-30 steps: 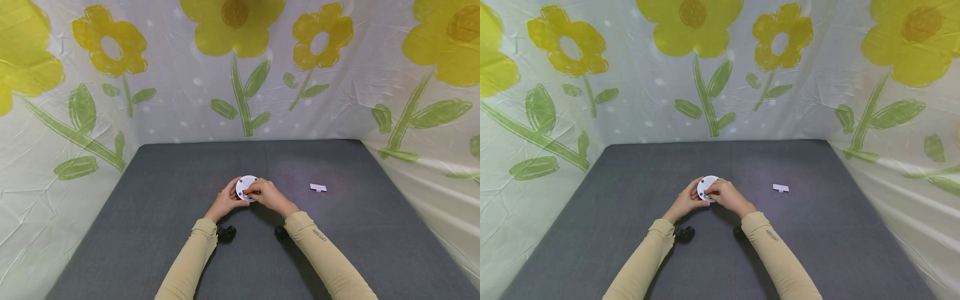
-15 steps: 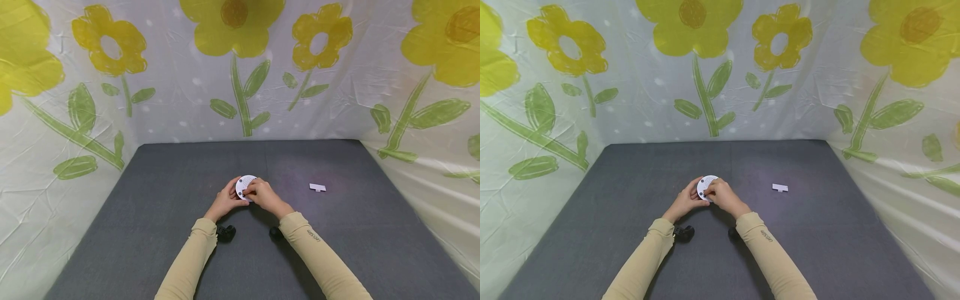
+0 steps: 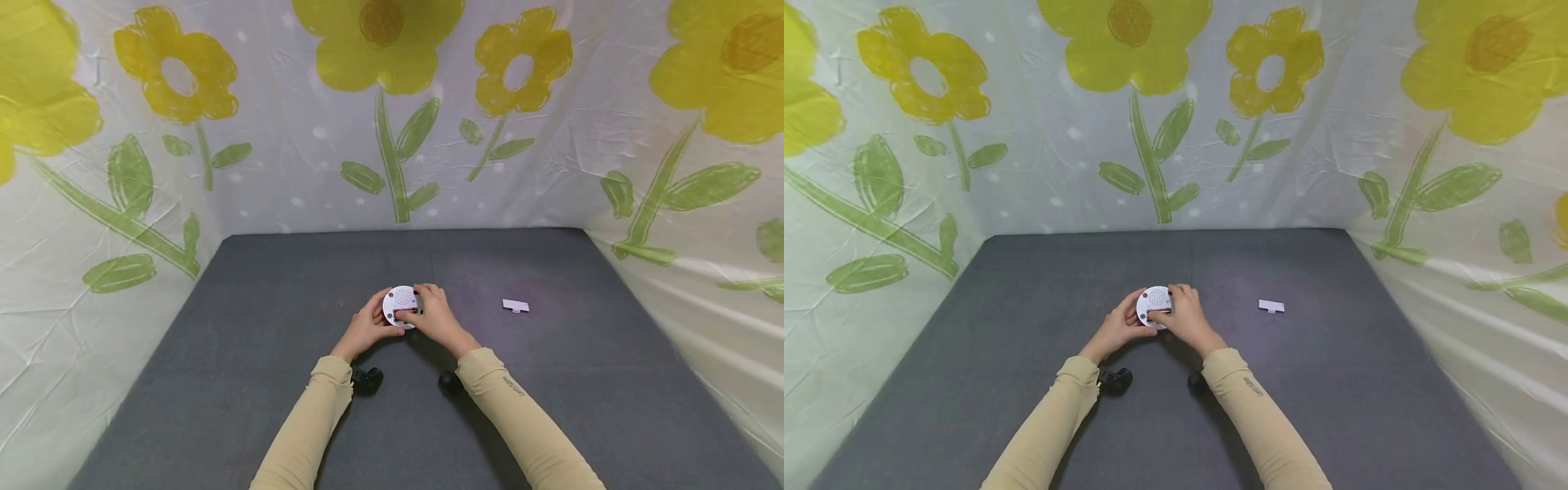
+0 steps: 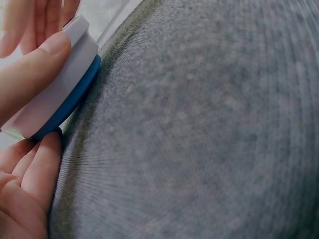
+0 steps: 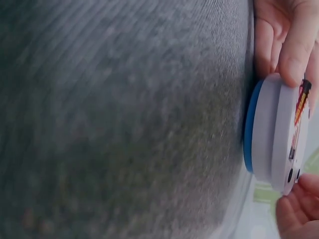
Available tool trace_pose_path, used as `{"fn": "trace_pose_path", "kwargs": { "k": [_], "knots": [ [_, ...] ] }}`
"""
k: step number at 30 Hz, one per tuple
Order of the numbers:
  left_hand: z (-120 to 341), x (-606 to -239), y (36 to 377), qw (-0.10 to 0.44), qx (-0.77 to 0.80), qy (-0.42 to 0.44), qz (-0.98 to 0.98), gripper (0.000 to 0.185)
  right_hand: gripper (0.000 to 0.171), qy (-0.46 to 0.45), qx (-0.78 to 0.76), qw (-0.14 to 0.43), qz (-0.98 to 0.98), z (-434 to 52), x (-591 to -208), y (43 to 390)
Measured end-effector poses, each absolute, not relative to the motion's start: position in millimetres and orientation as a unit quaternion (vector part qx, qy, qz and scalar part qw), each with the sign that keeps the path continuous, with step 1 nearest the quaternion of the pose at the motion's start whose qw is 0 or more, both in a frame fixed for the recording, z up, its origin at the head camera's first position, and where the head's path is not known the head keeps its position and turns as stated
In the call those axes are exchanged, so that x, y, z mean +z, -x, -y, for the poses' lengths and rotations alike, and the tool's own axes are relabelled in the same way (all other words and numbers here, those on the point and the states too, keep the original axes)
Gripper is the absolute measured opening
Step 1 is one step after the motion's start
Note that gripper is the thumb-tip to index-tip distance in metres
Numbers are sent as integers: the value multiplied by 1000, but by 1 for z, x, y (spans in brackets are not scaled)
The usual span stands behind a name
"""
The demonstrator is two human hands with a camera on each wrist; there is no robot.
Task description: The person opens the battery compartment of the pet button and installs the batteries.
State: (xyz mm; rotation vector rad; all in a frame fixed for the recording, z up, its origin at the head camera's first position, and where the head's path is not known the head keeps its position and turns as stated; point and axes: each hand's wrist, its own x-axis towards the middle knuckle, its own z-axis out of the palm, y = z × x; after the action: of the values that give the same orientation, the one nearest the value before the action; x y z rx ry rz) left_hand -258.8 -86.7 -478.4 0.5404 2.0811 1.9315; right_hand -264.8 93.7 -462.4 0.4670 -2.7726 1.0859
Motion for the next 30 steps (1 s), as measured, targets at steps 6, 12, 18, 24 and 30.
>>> {"fn": "trace_pose_path", "kwargs": {
  "k": [6, 12, 18, 24, 30],
  "knots": [
    [87, -479, 258, 128, 662, -178, -716, 89, 75, -112, 362, 61, 923, -83, -467, 264],
    [86, -479, 258, 122, 664, -177, -716, 88, 73, -80, 374, 84, 920, -76, -470, 265],
    [86, -481, 258, 128, 666, -181, -712, 88, 71, -59, 377, 84, 921, -74, -468, 264],
    [87, -484, 261, 123, 670, -182, -709, 89, 69, -37, 382, 78, 920, -69, -461, 265],
    [86, -504, 271, 115, 672, -183, -709, 92, 67, -43, 389, 70, 918, -74, -462, 266]
  ]
}}
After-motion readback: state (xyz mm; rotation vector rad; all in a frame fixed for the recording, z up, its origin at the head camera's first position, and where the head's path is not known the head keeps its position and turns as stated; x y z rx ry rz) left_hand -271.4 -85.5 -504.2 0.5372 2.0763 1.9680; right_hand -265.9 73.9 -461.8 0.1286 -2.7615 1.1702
